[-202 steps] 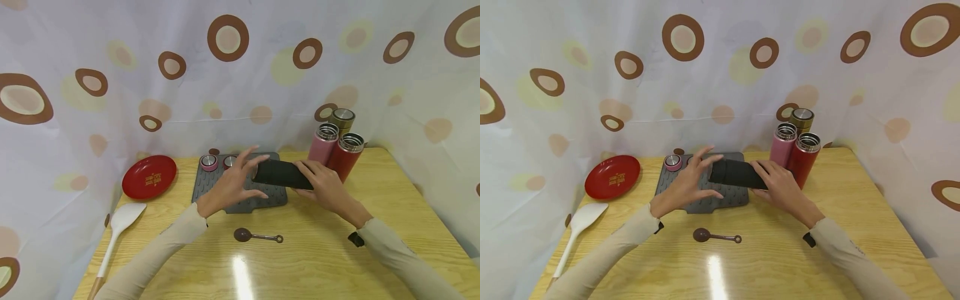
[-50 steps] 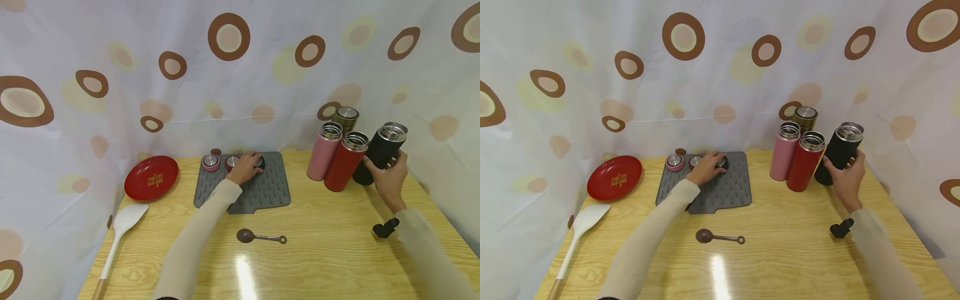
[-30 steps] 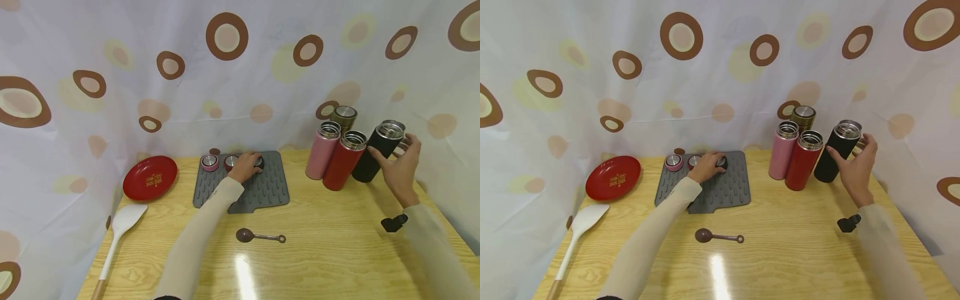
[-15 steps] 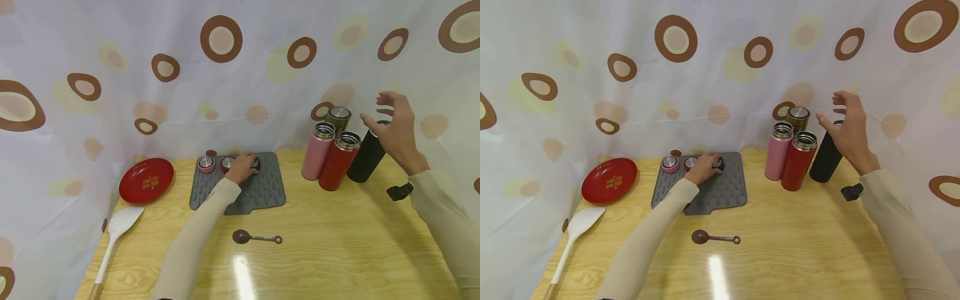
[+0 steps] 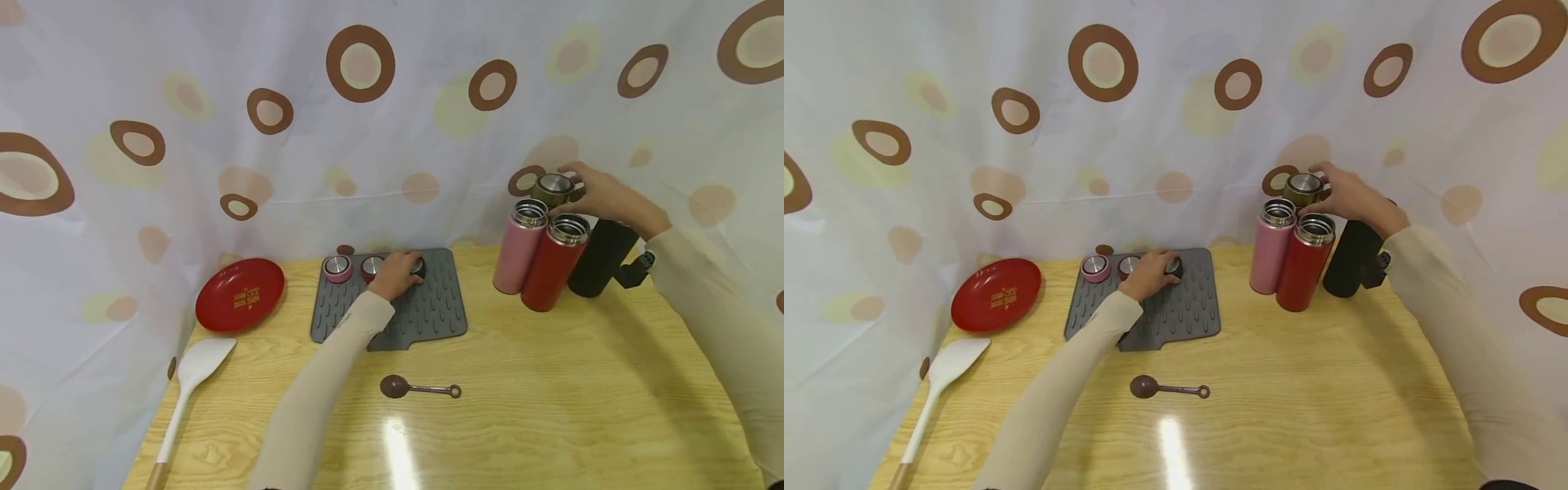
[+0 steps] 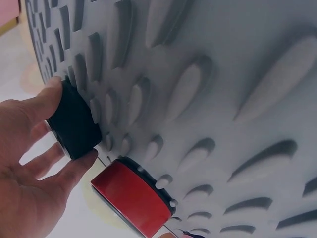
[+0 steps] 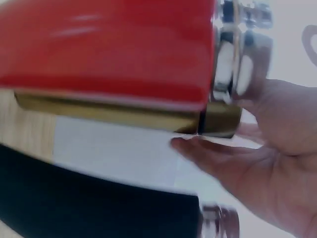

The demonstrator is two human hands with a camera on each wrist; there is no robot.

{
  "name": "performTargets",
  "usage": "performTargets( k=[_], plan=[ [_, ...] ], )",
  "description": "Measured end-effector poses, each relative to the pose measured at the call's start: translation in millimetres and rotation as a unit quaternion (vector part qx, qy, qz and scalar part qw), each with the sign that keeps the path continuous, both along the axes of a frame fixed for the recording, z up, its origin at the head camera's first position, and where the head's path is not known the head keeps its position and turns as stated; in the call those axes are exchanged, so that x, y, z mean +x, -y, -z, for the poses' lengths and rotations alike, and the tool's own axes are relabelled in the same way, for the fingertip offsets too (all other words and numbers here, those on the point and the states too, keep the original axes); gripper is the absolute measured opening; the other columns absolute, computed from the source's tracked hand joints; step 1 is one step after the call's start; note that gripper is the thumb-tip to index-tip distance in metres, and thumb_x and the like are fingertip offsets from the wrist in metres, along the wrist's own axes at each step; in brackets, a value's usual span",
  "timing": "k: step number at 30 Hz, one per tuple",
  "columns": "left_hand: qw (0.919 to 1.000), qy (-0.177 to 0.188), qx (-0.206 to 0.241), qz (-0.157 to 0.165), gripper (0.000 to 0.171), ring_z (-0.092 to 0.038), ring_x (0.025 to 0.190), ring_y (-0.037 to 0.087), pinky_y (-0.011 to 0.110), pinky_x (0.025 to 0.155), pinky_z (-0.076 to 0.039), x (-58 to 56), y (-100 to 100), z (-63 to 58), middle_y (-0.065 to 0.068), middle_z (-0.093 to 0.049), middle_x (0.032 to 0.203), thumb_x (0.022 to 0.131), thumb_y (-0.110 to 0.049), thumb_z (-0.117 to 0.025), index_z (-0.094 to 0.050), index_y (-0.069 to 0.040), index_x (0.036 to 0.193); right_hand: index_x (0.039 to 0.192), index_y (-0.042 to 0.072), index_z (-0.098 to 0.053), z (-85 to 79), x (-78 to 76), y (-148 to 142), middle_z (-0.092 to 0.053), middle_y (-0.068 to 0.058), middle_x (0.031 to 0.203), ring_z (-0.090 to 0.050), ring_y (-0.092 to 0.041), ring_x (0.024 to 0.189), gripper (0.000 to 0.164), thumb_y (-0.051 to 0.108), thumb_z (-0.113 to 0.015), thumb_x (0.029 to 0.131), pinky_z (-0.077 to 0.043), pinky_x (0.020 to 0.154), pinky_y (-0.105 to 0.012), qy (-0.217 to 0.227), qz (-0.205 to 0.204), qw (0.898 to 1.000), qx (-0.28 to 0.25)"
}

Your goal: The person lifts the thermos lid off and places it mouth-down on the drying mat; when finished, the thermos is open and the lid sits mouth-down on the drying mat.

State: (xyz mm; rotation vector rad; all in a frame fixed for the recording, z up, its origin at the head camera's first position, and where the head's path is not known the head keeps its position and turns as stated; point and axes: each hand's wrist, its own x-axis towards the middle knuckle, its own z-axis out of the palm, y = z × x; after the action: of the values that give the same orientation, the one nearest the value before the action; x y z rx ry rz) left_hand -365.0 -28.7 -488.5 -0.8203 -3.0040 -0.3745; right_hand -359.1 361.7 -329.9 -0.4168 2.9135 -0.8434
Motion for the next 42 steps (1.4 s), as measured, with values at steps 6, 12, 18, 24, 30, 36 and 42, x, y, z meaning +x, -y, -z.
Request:
performTargets(
  k=[6, 12, 18, 24, 30, 36, 42],
  plan=[
    [1.0, 0.006, 0.001, 0.001, 0.059, -0.058, 0.136, 0.032, 0.042, 0.112, -0.049, -2.5, -3, 4.0, 0.017, -0.058, 0.149, 0.096, -0.025, -0.077, -0.057, -0.005, 0.148, 0.145, -0.016, -0.031, 11.6, -17.7, 1, -0.045, -0.042, 0.137, -0.047, -0.056, 0.123, 0.076, 0.011, -0.077, 0.09, -0.038, 0.106, -0.07, 0.008, 0.008, 1.0, 0.003],
    [1.0, 0.006, -0.001, -0.002, 0.059, -0.058, 0.135, 0.032, 0.042, 0.111, -0.049, -1.7, -5, 4.5, 0.017, -0.058, 0.149, 0.096, -0.025, -0.077, -0.057, -0.005, 0.148, 0.146, -0.014, -0.036, 3.9, -4.5, -1, -0.048, -0.04, 0.138, -0.049, -0.054, 0.122, 0.084, 0.028, -0.081, 0.09, -0.039, 0.103, -0.07, -0.045, 0.067, 0.996, -0.028],
    [1.0, -0.003, -0.001, 0.003, 0.059, -0.06, 0.134, 0.031, 0.042, 0.11, -0.05, -0.5, -6, 4.1, 0.016, -0.059, 0.148, 0.096, -0.027, -0.077, -0.057, -0.005, 0.148, 0.155, 0.006, -0.042, -35.9, 34.6, -3, -0.055, -0.011, 0.144, -0.051, -0.027, 0.133, 0.08, 0.024, -0.084, 0.089, -0.04, 0.119, -0.044, -0.197, 0.137, 0.954, -0.181],
    [0.9999, -0.011, 0.01, 0.003, 0.059, -0.061, 0.132, 0.031, 0.042, 0.108, -0.051, -0.8, -8, 4.0, 0.016, -0.06, 0.147, 0.096, -0.026, -0.078, -0.058, -0.005, 0.147, 0.146, 0.006, -0.052, -75.2, 65.6, 19, -0.057, -0.009, 0.141, -0.06, -0.027, 0.13, 0.073, -0.001, -0.08, 0.079, -0.043, 0.118, -0.036, -0.402, 0.065, 0.809, -0.424],
    [1.0, 0.005, 0.007, 0.002, 0.06, -0.059, 0.135, 0.03, 0.041, 0.11, -0.05, -1.2, -6, 0.5, 0.016, -0.059, 0.149, 0.097, -0.025, -0.077, -0.057, -0.004, 0.148, 0.134, -0.007, -0.06, -87.3, 91.6, 50, -0.063, -0.021, 0.124, -0.061, -0.028, 0.107, 0.064, -0.004, -0.075, 0.072, -0.047, 0.103, -0.034, -0.407, -0.008, 0.719, -0.564],
    [0.9999, 0.01, 0.012, 0.001, 0.062, -0.058, 0.136, 0.031, 0.041, 0.111, -0.05, -1.5, -4, -4.2, 0.017, -0.057, 0.15, 0.096, -0.024, -0.079, -0.056, -0.003, 0.149, 0.134, -0.003, -0.066, -49.8, 119.7, 72, -0.069, -0.013, 0.119, -0.07, -0.018, 0.093, 0.058, -0.012, -0.08, 0.077, -0.057, 0.086, -0.02, -0.308, 0.003, 0.809, -0.501],
    [0.9982, -0.029, 0.05, 0.014, 0.067, -0.051, 0.141, 0.038, 0.049, 0.11, -0.05, 7.4, -2, -10.0, 0.023, -0.046, 0.156, 0.099, -0.024, -0.076, -0.046, -0.006, 0.156, 0.144, 0.01, -0.061, -3.8, 138.0, 97, -0.071, 0.006, 0.124, -0.071, -0.008, 0.1, 0.071, -0.01, -0.084, 0.079, -0.055, 0.085, -0.015, -0.212, 0.003, 0.917, -0.339]
  ],
)
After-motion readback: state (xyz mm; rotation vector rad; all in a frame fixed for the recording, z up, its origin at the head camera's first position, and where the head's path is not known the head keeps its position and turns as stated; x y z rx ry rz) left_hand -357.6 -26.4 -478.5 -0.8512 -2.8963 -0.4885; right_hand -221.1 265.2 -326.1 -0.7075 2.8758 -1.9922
